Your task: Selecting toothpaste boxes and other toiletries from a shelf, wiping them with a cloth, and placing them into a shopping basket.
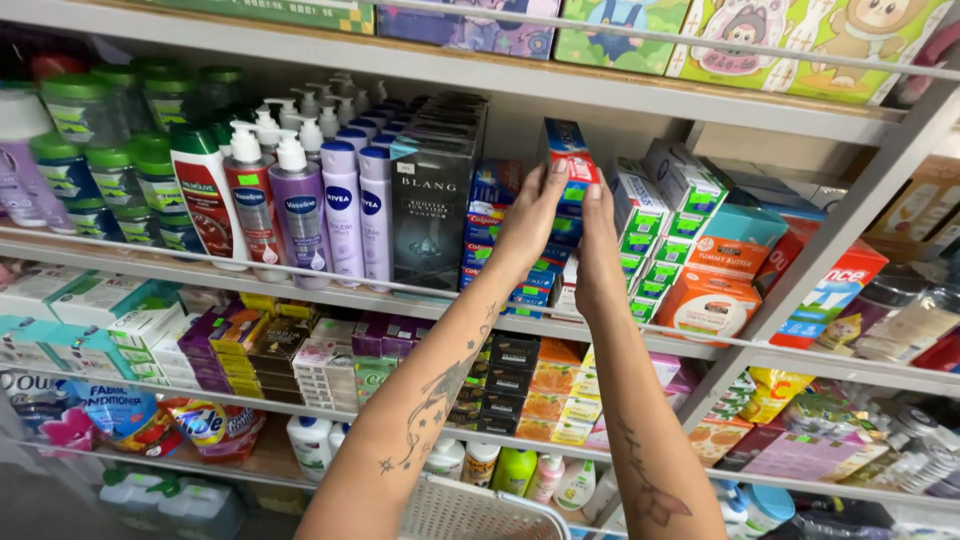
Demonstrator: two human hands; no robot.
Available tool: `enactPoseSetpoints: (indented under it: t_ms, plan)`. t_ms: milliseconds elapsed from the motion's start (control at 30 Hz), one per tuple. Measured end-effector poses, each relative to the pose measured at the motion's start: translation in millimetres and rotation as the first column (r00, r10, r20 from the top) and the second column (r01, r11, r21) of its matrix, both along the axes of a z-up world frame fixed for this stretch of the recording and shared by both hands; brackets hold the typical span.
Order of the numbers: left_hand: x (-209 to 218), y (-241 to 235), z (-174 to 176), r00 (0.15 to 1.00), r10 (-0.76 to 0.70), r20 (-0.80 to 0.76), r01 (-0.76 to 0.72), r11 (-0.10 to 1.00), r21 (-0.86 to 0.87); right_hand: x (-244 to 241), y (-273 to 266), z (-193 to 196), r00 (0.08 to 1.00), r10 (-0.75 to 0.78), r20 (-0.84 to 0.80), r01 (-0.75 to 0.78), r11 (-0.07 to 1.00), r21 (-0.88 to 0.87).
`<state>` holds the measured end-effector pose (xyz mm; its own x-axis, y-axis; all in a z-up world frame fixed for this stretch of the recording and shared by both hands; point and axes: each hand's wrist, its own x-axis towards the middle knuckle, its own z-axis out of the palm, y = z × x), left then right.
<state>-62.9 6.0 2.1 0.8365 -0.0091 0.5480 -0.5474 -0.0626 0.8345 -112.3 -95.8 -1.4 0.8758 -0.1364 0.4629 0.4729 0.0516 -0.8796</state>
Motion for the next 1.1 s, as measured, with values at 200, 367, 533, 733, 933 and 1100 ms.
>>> enactPoseSetpoints:
  t_ms: [200,367,533,733,933,1100]
  plan:
    - [9.6,-16.2,-21.4,0.987,0.144,0.075,-0.149,0.987,0.061,11.3,4.9,-18.6,0.994,0.018,0.111,-0.025,0.998,0.063]
    - [-44.1,-7.8,-16.1,0.989,0.133,0.068,-0.135,0.990,0.031,-28.7,11.7,-17.0,0.988,0.118,0.104,-0.137,0.971,0.197]
    - [-62.9,-3.4,-24.0,0.988,0.113,-0.102,-0.109,0.993,0.040,-45.6,3.2,-2.0,0.973,0.217,-0.081,-0.181,0.930,0.319]
    - [-76.2,-3.0,-30.0,0.985,0.175,-0.007,-0.175,0.985,-0.010,-62.6,1.1,1.4,0.946,0.298,-0.130,-0.240,0.910,0.337]
    - [-93.1,16.3,-40.7,0.992,-0.125,0.008,0.124,0.971,-0.206,-64.4,-8.2,-21.4,0.924,0.382,0.004,-0.354,0.852,0.387]
    - [-107.0,21.9,-50.0,0.886,-0.460,-0.058,0.406,0.830,-0.383,-61.3,-9.2,-45.6,0.911,0.407,0.061,-0.392,0.813,0.431]
